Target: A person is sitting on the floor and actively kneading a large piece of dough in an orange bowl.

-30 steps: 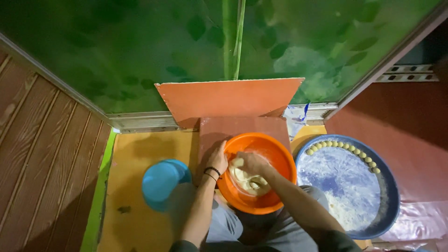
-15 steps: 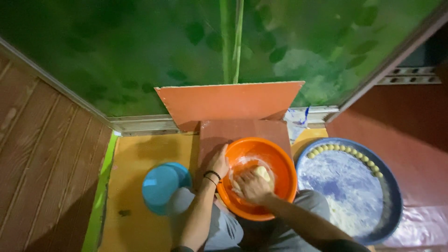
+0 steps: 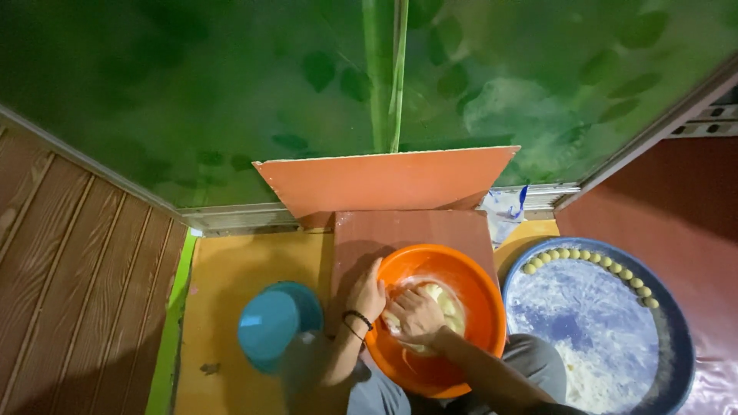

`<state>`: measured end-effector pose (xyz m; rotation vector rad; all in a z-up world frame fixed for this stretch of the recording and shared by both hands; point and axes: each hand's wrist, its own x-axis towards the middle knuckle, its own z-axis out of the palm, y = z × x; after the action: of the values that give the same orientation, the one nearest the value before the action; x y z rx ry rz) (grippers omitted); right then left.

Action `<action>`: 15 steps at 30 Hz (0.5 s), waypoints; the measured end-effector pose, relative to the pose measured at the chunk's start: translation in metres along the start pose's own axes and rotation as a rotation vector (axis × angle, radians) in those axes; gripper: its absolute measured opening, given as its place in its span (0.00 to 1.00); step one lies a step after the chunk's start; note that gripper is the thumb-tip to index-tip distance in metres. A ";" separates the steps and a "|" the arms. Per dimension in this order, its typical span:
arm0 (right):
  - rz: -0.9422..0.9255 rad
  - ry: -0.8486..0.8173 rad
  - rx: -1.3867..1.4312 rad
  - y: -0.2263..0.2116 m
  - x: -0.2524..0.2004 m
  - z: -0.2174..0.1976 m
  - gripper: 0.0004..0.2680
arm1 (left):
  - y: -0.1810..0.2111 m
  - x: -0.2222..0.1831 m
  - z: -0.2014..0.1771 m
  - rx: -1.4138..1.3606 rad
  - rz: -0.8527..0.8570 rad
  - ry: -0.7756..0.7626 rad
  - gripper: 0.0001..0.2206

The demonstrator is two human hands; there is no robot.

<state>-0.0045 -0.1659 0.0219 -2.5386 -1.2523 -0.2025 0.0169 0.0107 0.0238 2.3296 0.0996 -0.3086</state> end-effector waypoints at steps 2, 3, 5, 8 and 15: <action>0.012 0.171 0.007 -0.001 0.009 0.001 0.16 | 0.005 0.000 -0.003 0.009 -0.015 0.001 0.27; 0.012 0.167 0.011 0.006 0.012 0.011 0.16 | -0.006 0.006 0.008 0.007 -0.020 -0.001 0.27; -0.072 0.334 -0.057 0.021 0.022 0.030 0.19 | -0.029 0.019 0.026 0.058 0.046 0.080 0.27; 0.048 0.304 -0.075 0.035 0.013 0.065 0.20 | -0.027 0.022 0.028 0.147 0.032 0.159 0.26; 0.701 0.328 -0.257 0.018 0.056 0.057 0.13 | -0.001 -0.040 0.014 -0.123 -0.220 0.316 0.28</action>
<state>0.0435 -0.1153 -0.0213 -2.8257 -0.1925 -0.6096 -0.0245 0.0020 0.0235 2.2298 0.5181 -0.0374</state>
